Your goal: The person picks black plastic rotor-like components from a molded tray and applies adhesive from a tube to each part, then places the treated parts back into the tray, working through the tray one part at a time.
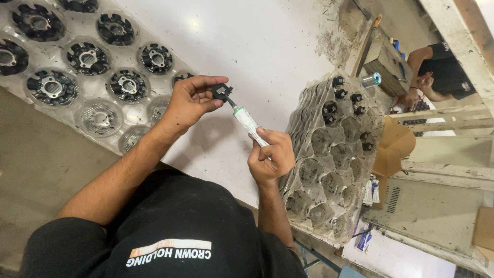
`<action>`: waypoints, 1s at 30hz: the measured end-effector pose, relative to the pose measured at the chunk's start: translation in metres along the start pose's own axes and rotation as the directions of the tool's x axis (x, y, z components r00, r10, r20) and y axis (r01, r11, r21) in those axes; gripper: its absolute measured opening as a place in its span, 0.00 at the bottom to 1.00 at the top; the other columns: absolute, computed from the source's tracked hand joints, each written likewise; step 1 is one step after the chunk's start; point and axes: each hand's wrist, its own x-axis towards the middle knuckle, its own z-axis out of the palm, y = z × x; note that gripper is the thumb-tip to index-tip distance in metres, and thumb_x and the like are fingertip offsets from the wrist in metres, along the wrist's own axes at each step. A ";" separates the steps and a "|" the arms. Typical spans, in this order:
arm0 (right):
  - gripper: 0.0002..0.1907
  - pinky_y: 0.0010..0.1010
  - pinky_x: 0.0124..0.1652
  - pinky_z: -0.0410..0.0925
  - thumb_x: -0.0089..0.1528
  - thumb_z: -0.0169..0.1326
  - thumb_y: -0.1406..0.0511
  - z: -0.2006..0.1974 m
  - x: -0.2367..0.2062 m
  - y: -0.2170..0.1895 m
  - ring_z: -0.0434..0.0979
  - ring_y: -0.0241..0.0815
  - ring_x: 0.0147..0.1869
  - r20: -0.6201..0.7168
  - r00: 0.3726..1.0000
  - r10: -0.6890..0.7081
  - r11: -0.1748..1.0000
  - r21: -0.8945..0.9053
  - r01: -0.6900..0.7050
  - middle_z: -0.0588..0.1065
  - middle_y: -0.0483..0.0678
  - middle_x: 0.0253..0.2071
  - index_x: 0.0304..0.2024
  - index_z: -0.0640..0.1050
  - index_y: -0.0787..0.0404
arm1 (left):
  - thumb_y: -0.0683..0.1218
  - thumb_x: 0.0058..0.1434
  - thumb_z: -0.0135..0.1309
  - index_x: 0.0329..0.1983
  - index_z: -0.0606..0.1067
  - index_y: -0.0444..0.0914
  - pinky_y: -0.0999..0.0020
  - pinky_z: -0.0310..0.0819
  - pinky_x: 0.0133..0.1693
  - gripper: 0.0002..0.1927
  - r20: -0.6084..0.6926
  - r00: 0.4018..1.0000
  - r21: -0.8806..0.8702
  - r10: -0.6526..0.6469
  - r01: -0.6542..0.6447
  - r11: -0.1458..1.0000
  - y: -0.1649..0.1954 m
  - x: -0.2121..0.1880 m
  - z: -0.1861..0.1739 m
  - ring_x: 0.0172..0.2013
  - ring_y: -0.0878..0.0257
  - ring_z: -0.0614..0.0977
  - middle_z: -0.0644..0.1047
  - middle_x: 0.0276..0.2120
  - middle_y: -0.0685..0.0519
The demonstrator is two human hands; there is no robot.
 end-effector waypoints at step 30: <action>0.23 0.33 0.41 0.73 0.54 0.64 0.82 0.001 -0.011 0.000 0.79 0.46 0.43 -0.131 0.986 0.106 0.994 0.043 -0.101 0.79 0.55 0.40 0.25 0.63 0.61 | 0.45 0.70 0.54 0.66 0.71 0.34 0.64 0.79 0.52 0.22 0.103 0.966 -0.623 -0.238 0.249 0.742 -0.050 -0.017 0.012 0.42 0.65 0.80 0.77 0.44 0.53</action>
